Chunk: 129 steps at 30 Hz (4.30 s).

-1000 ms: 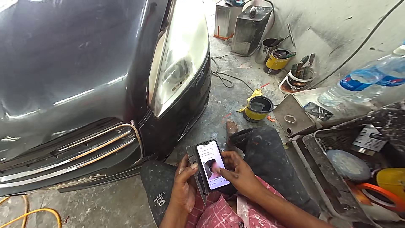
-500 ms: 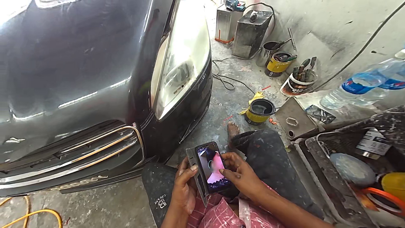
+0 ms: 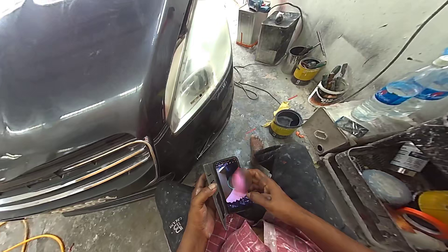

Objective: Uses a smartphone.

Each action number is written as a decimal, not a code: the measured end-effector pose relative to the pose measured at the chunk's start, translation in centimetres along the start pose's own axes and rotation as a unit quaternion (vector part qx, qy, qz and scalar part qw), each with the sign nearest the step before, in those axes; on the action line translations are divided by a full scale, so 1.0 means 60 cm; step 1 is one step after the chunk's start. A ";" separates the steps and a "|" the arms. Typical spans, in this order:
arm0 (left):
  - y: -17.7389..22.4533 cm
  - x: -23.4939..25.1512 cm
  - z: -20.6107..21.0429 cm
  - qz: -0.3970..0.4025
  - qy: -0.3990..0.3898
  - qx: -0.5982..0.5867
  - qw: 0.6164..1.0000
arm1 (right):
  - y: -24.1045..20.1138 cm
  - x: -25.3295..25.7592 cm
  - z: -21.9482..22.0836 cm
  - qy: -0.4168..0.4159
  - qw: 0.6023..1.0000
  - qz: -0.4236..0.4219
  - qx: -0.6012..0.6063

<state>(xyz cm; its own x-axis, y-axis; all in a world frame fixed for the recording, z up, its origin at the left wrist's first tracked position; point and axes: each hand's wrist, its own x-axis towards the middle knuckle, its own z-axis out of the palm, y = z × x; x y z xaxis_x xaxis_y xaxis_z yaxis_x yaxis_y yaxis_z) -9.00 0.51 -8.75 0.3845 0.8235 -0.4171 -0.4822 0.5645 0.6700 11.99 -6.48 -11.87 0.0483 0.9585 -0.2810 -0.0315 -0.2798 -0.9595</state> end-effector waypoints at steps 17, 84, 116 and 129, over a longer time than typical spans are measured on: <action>0.013 -0.001 0.006 0.015 -0.015 -0.009 1.000 | 0.005 -0.011 -0.005 -0.075 0.995 -0.036 -0.058; 0.013 0.007 0.008 -0.001 -0.002 -0.004 1.000 | 0.011 -0.013 0.006 -0.060 0.997 -0.015 -0.045; 0.006 0.006 0.003 -0.003 -0.016 0.014 1.000 | 0.017 -0.017 0.003 -0.042 0.998 0.004 -0.050; 0.007 0.008 0.007 -0.007 -0.010 0.017 1.000 | 0.019 -0.015 0.006 -0.031 0.998 -0.007 -0.048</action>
<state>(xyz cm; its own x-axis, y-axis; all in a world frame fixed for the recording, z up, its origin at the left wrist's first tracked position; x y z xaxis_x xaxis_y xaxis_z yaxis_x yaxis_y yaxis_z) -8.67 1.11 -8.40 0.4070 0.8137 -0.4151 -0.4488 0.5739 0.6850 11.56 -7.65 -12.68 -0.0129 0.9631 -0.2689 0.0641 -0.2676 -0.9614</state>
